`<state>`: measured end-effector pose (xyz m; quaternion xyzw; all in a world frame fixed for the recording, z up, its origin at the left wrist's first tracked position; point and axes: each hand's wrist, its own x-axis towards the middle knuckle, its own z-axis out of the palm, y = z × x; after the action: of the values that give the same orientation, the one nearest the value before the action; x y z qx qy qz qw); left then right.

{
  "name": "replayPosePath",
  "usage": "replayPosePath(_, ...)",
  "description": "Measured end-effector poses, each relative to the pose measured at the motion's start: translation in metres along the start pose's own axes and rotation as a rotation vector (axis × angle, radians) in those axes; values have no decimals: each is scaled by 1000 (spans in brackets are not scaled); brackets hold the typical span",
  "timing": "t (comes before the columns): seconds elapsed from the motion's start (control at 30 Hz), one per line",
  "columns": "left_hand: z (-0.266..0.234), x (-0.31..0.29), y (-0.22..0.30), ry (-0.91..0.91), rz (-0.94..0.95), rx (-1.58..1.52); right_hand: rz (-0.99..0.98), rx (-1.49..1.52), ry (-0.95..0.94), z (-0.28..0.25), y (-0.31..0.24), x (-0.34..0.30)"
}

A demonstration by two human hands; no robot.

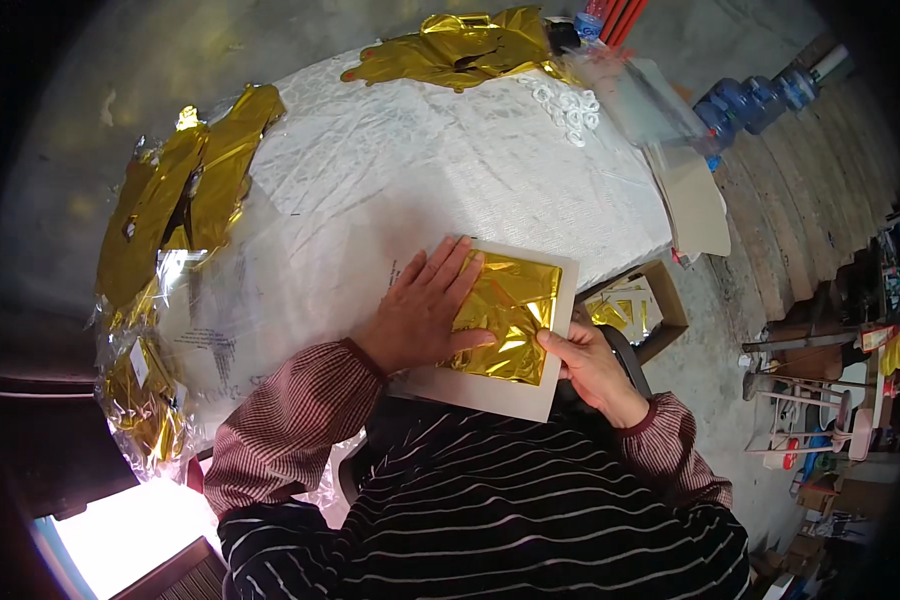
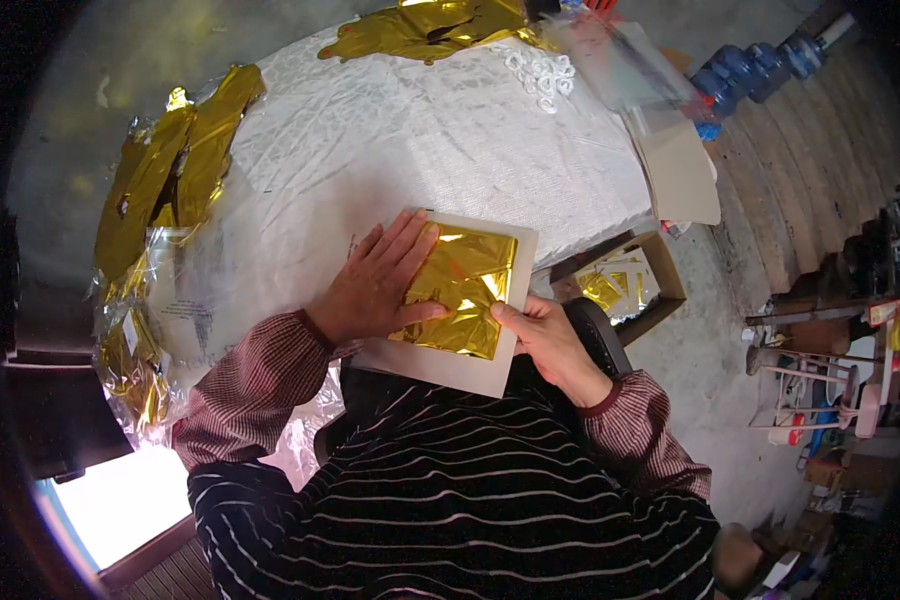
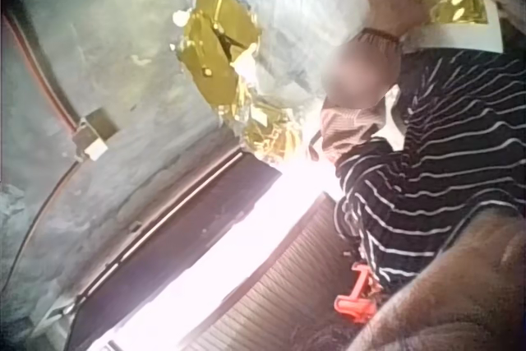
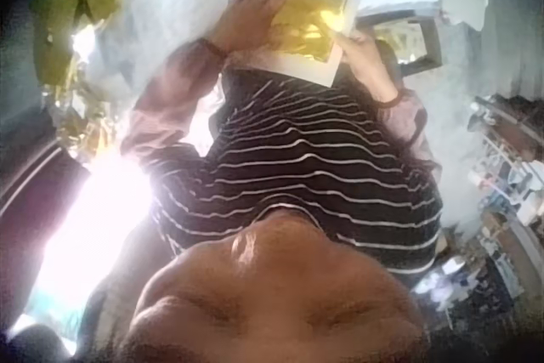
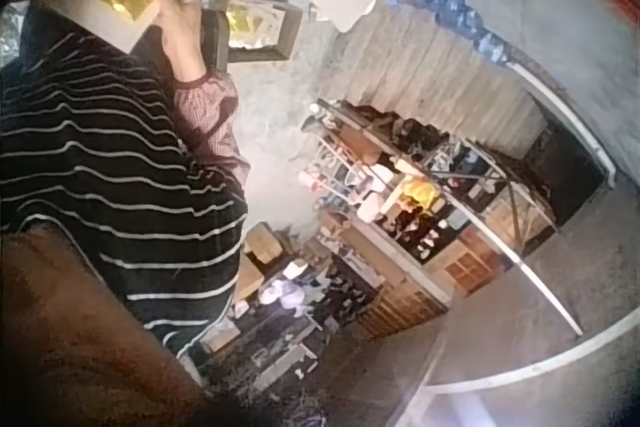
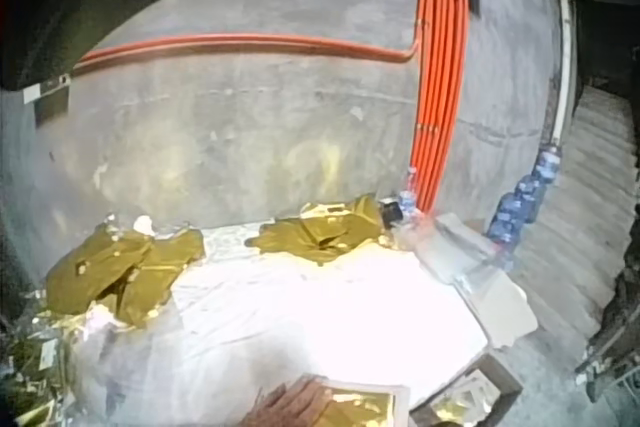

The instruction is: The person places a gold balloon onto a cardboard backing, slides them into a plastic sleeve, and then unfolds a large letter-shaped balloon to place it into another plastic sleeve.

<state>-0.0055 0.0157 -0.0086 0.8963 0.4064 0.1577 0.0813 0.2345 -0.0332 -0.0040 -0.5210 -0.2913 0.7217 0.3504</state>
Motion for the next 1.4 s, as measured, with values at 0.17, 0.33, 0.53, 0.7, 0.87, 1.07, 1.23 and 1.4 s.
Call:
replayPosePath(0.17, -8, 3, 4, -59, -33, -25, -41, 29, 43, 7, -4, -1)
replayPosePath(0.33, -13, 1, -1, -74, -67, -68, -78, 68, 25, 10, -1, 4)
replayPosePath(0.53, -39, -6, -5, -126, -89, -93, -127, 91, 94, 5, -3, 6)
replayPosePath(0.7, -29, -24, -14, -131, -154, -147, -168, 53, 61, 4, 12, 13)
replayPosePath(0.87, -30, -23, -12, -121, -165, -129, -209, 70, 33, 10, 16, 15)
replayPosePath(1.07, -39, -22, 18, -102, -56, 159, -204, 84, 57, 7, 14, 12)
replayPosePath(1.23, -13, -43, 49, -45, -50, -183, -166, 174, 70, 21, 10, 3)
replayPosePath(1.4, -21, -44, 57, 19, -88, -277, -168, 163, 62, 26, 13, 5)
